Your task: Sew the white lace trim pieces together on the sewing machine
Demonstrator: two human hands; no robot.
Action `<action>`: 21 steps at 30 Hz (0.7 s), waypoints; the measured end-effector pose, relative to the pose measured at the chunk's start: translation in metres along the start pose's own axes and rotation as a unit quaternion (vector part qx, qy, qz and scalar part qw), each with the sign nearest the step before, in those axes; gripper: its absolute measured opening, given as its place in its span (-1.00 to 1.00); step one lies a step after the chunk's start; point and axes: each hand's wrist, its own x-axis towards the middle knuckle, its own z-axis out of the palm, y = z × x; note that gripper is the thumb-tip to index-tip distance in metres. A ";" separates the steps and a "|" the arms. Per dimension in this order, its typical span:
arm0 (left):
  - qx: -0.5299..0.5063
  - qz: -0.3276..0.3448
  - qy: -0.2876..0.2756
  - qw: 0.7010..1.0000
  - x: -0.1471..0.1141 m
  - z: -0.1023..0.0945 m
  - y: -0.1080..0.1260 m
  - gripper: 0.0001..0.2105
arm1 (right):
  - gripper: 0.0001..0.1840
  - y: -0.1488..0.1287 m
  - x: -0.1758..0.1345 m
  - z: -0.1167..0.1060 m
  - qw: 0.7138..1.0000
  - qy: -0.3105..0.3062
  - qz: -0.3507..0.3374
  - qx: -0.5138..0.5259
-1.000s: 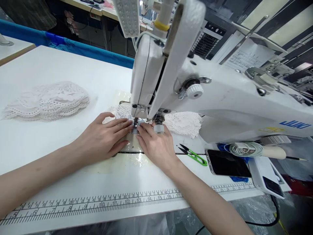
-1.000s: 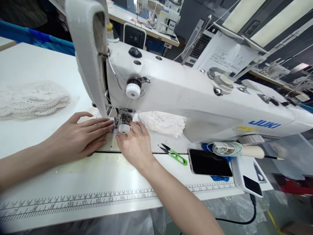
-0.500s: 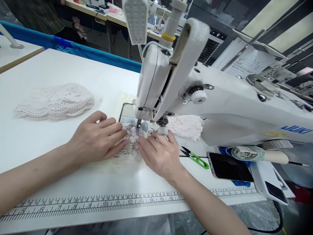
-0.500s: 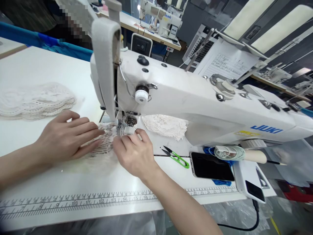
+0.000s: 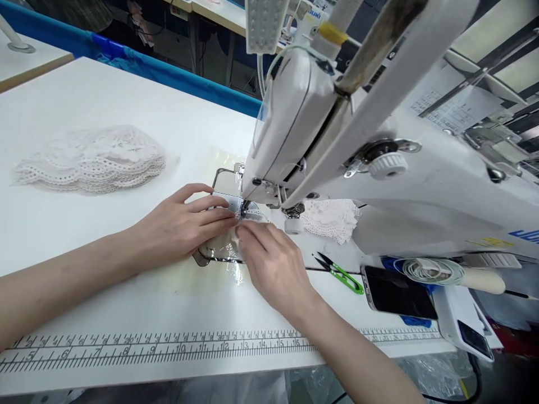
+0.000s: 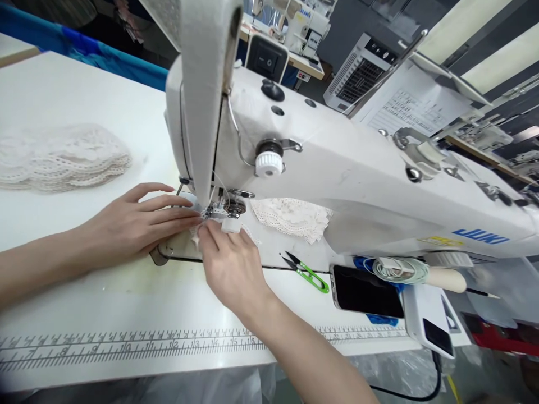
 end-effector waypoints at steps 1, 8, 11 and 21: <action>-0.005 0.000 0.002 1.000 0.000 0.002 0.001 -0.60 | -0.76 0.002 0.001 0.001 1.000 -0.010 0.016 -0.003; 0.022 0.010 0.004 1.000 -0.002 0.005 0.011 -0.57 | -0.68 0.015 0.005 0.007 0.997 -0.049 0.055 -0.003; 0.033 0.014 0.010 0.999 -0.002 0.002 0.012 -0.58 | -0.64 0.015 0.005 0.007 0.997 -0.059 0.059 -0.003; 0.045 0.010 0.004 0.999 0.000 -0.001 0.016 -0.64 | -0.66 0.015 0.003 0.005 0.997 -0.060 0.050 -0.015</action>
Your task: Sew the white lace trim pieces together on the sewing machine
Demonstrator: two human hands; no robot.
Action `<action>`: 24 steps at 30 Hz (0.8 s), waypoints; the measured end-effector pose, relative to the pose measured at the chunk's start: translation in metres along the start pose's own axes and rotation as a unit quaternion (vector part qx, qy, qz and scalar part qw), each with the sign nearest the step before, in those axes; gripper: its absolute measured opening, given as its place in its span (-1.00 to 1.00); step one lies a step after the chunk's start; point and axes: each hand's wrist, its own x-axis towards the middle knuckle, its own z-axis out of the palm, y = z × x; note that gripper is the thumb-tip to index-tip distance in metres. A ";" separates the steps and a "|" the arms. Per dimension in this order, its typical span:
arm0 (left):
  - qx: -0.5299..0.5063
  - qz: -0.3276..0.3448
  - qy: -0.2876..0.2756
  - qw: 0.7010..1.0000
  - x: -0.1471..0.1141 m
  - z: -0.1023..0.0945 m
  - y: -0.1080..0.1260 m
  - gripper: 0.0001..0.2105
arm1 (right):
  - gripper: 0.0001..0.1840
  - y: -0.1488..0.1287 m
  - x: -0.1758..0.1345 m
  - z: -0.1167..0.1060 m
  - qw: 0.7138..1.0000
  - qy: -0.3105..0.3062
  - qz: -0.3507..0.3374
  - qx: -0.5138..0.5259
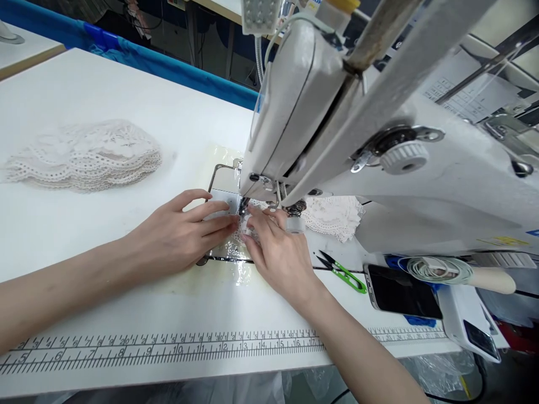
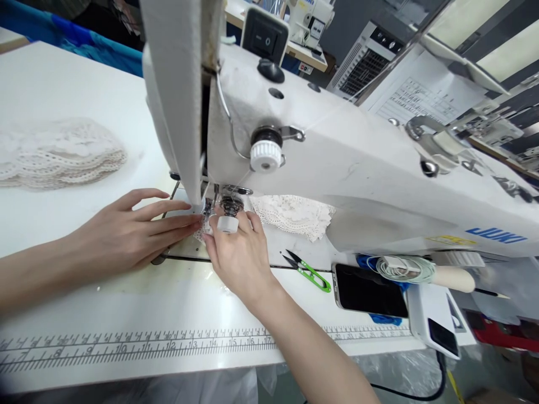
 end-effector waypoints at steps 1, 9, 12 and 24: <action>0.003 -0.001 -0.001 1.000 0.000 0.000 0.000 -0.65 | -0.66 0.000 0.000 0.000 1.000 0.002 0.000 -0.002; 0.009 -0.007 0.016 1.000 0.001 0.004 0.000 -0.66 | -0.72 0.004 -0.003 0.000 0.999 0.031 -0.015 0.016; 0.018 0.002 0.021 1.000 0.002 0.001 0.001 -0.67 | -0.72 0.006 -0.006 -0.001 0.996 0.055 -0.051 0.042; 0.007 0.005 0.005 1.000 -0.005 -0.001 0.007 -0.71 | -0.74 0.003 -0.010 -0.011 0.992 0.073 -0.102 0.026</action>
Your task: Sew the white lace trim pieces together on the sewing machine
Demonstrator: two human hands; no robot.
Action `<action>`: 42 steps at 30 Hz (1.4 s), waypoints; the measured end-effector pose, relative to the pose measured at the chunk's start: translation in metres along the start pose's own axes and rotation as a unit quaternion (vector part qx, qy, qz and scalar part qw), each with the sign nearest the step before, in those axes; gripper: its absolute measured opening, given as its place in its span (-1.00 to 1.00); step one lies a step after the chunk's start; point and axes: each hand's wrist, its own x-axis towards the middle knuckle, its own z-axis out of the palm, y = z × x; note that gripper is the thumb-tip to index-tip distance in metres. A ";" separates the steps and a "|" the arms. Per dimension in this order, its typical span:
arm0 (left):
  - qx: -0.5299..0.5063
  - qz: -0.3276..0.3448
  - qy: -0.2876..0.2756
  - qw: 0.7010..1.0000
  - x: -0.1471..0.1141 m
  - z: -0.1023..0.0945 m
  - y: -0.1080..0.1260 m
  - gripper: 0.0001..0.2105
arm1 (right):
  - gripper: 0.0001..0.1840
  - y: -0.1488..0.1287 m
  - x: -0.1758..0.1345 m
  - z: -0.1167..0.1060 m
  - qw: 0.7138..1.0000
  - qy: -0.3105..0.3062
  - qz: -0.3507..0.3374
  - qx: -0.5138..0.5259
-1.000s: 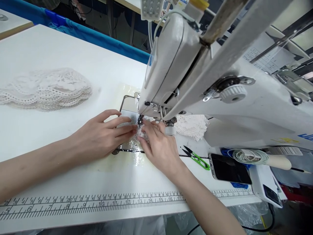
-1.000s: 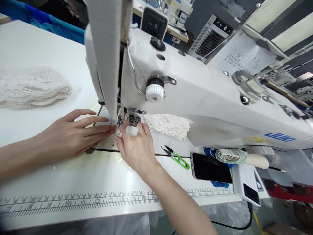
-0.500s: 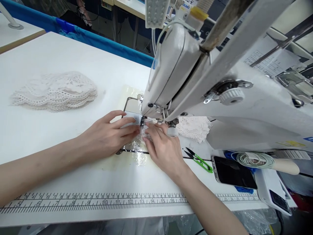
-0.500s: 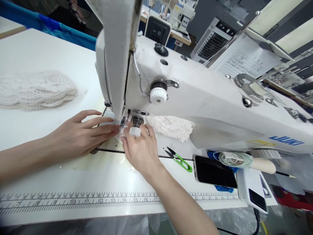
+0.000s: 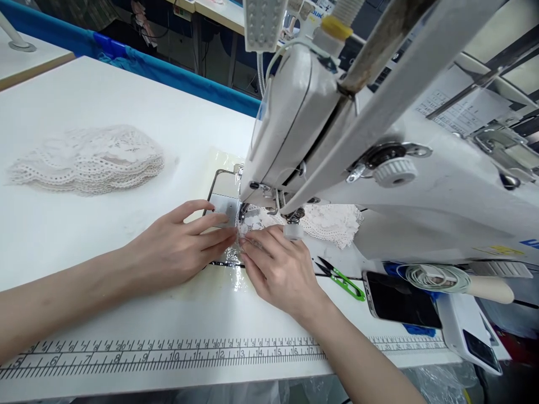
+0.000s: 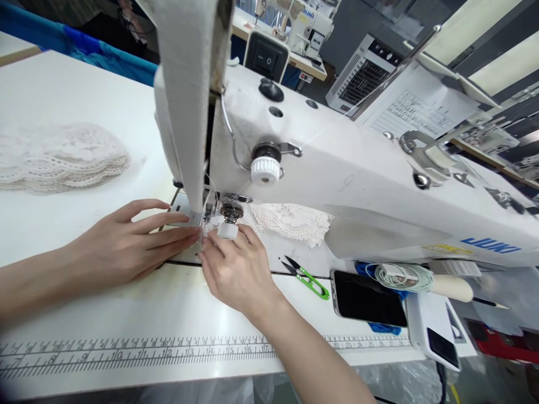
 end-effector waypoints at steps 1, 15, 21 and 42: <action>0.000 -0.003 -0.004 1.000 0.000 0.000 0.000 -0.71 | -0.74 0.000 0.000 0.000 1.000 0.000 0.000 -0.001; 0.002 -0.011 0.009 1.000 0.006 0.001 -0.005 -0.68 | -0.71 0.003 0.002 0.007 0.999 -0.002 0.009 -0.036; 0.015 -0.025 0.006 1.000 0.006 0.005 -0.005 -0.68 | -0.70 0.004 0.001 0.009 0.999 -0.018 0.022 -0.031; 0.044 -0.040 -0.034 0.998 0.014 0.003 -0.011 -0.70 | -0.58 0.009 0.003 0.010 0.996 -0.054 0.053 -0.042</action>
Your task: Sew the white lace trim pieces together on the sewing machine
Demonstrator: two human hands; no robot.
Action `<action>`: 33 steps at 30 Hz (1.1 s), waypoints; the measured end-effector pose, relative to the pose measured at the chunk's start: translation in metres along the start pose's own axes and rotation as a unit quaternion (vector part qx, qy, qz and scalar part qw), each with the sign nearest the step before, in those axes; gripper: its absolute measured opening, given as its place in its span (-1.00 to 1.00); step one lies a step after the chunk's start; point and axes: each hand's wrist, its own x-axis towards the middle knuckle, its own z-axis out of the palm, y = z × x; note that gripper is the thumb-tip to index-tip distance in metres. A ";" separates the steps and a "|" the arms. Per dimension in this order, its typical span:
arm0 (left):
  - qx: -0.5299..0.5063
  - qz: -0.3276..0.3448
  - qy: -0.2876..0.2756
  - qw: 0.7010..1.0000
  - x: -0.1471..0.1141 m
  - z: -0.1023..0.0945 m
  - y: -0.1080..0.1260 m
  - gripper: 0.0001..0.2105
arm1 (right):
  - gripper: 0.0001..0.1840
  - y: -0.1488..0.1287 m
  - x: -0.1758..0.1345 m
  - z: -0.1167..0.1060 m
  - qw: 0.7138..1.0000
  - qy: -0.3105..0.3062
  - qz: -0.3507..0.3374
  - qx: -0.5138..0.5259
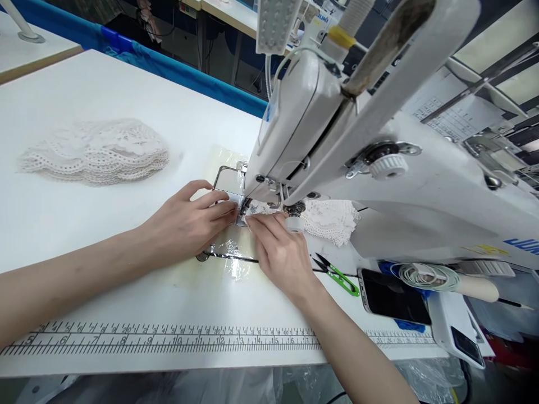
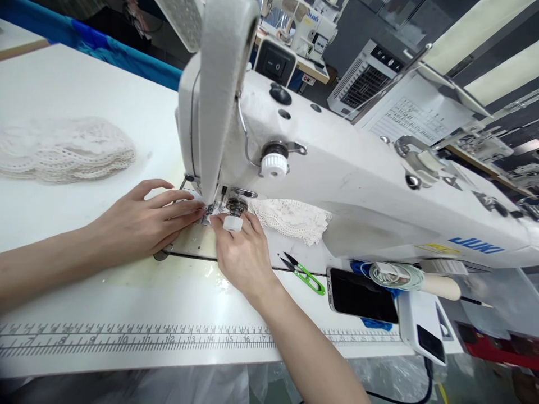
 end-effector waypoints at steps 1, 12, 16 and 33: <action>-0.001 0.000 0.007 1.000 0.000 0.000 0.000 -0.72 | -0.54 0.000 0.000 0.000 1.000 -0.003 -0.004 -0.002; 0.033 -0.004 0.015 0.999 0.003 0.001 0.002 -0.70 | -0.50 0.001 -0.002 0.003 0.999 0.018 -0.032 0.000; 0.023 -0.023 0.027 0.999 0.004 0.002 0.003 -0.71 | -0.49 0.001 0.001 0.001 0.999 0.018 -0.034 -0.019; -0.003 -0.057 0.035 0.998 0.006 0.004 0.004 -0.70 | -0.65 0.007 0.002 0.012 0.999 0.038 0.025 0.017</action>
